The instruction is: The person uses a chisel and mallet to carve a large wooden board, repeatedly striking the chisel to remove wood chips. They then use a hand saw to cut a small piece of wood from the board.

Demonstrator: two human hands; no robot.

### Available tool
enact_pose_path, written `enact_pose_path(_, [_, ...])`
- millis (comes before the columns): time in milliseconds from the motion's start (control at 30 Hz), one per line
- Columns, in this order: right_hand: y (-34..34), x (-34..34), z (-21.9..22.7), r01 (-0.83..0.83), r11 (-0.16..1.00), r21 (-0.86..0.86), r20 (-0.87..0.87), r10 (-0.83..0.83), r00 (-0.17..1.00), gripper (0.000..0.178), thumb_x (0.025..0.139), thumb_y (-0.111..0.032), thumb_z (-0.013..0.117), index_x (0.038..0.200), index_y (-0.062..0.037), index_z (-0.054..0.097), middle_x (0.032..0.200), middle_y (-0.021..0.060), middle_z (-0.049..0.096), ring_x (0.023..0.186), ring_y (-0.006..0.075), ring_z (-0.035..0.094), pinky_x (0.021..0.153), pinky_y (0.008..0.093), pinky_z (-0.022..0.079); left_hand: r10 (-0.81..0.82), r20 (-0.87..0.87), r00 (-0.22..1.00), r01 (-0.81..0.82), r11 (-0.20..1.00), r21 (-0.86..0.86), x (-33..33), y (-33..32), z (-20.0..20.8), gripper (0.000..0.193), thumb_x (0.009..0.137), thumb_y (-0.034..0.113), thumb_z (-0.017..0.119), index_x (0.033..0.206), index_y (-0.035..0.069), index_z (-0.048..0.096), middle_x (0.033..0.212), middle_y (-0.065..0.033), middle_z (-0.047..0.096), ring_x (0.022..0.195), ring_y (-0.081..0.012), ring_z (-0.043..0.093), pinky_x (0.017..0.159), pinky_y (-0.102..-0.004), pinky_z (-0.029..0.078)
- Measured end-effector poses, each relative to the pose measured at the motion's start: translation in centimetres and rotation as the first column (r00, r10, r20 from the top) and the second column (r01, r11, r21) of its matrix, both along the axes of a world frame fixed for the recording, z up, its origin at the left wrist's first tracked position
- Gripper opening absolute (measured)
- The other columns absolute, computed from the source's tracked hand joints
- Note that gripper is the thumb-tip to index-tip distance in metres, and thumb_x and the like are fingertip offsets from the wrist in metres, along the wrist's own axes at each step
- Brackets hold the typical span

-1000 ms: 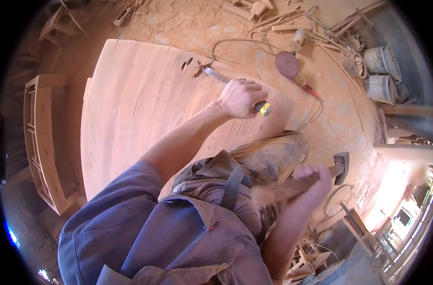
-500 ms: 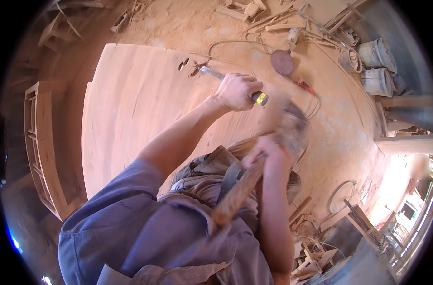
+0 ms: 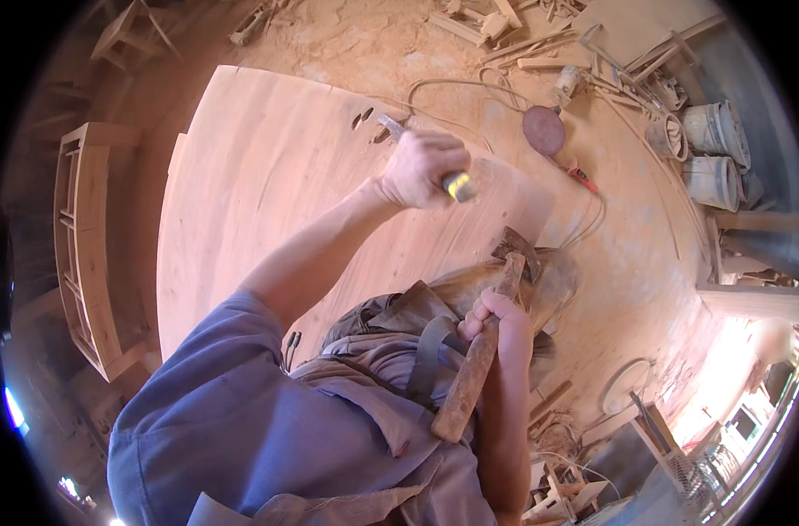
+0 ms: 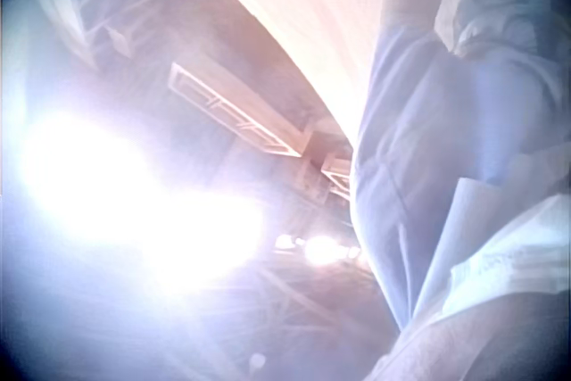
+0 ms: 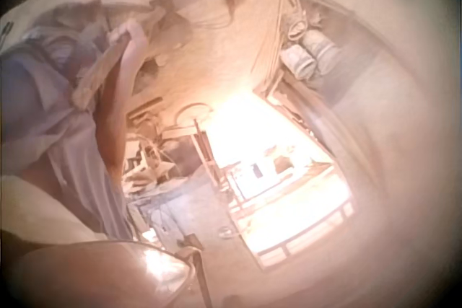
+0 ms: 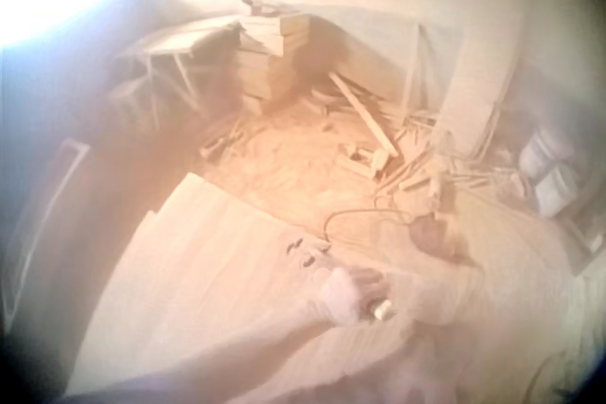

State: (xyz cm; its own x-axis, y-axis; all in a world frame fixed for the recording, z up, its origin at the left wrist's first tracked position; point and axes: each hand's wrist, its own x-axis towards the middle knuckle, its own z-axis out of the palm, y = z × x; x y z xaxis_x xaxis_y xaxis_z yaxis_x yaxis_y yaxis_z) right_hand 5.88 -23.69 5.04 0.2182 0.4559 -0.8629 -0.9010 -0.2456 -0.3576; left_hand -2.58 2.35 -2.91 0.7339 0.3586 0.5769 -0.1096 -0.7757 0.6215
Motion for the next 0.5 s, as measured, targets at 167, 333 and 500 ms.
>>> enact_pose_path(167, [-0.4, 0.5, -0.4, 0.031, 0.997, 0.073, 0.009, -0.032, 0.999, 0.015, 0.093, -0.011, 0.061, 0.083, -0.0117, 0.050, 0.069, 0.0016, 0.049, 0.057, 0.0170, 0.049, 0.058, 0.0344, 0.041, -0.170, -0.062, 0.983, 0.173, 0.984, 0.041, 0.1, -2.6, -2.4, 0.028, 0.063, 0.017, 0.074, 0.072, 0.011, 0.048, 0.069, -0.0067, 0.051, 0.065, -0.0304, 0.055, 0.055, -0.0445, 0.043])
enact_pose_path(333, [-1.0, 2.2, -1.5, 0.059, 0.990, 0.125, -0.022, -0.057, 0.998, 0.020, 0.095, -0.013, 0.060, 0.079, -0.0125, 0.048, 0.068, 0.0001, 0.047, 0.058, 0.0164, 0.049, 0.058, 0.0356, 0.041, -0.252, -0.052, 0.966, 0.254, 0.965, 0.057, 0.3, -2.3, -2.0, 0.030, 0.060, 0.017, 0.075, 0.072, 0.011, 0.048, 0.070, -0.0054, 0.051, 0.066, -0.0297, 0.056, 0.056, -0.0434, 0.045])
enact_pose_path(500, [-0.7, 2.6, -1.0, 0.036, 0.991, 0.131, 0.017, -0.039, 0.999, 0.023, 0.097, -0.015, 0.059, 0.077, -0.0137, 0.046, 0.067, -0.0011, 0.044, 0.058, 0.0155, 0.047, 0.058, 0.0352, 0.040, -0.202, -0.076, 0.976, 0.208, 0.975, 0.073, 0.8, -1.8, -2.3, 0.028, 0.060, 0.016, 0.074, 0.070, 0.011, 0.048, 0.070, -0.0054, 0.052, 0.066, -0.0300, 0.057, 0.055, -0.0440, 0.044])
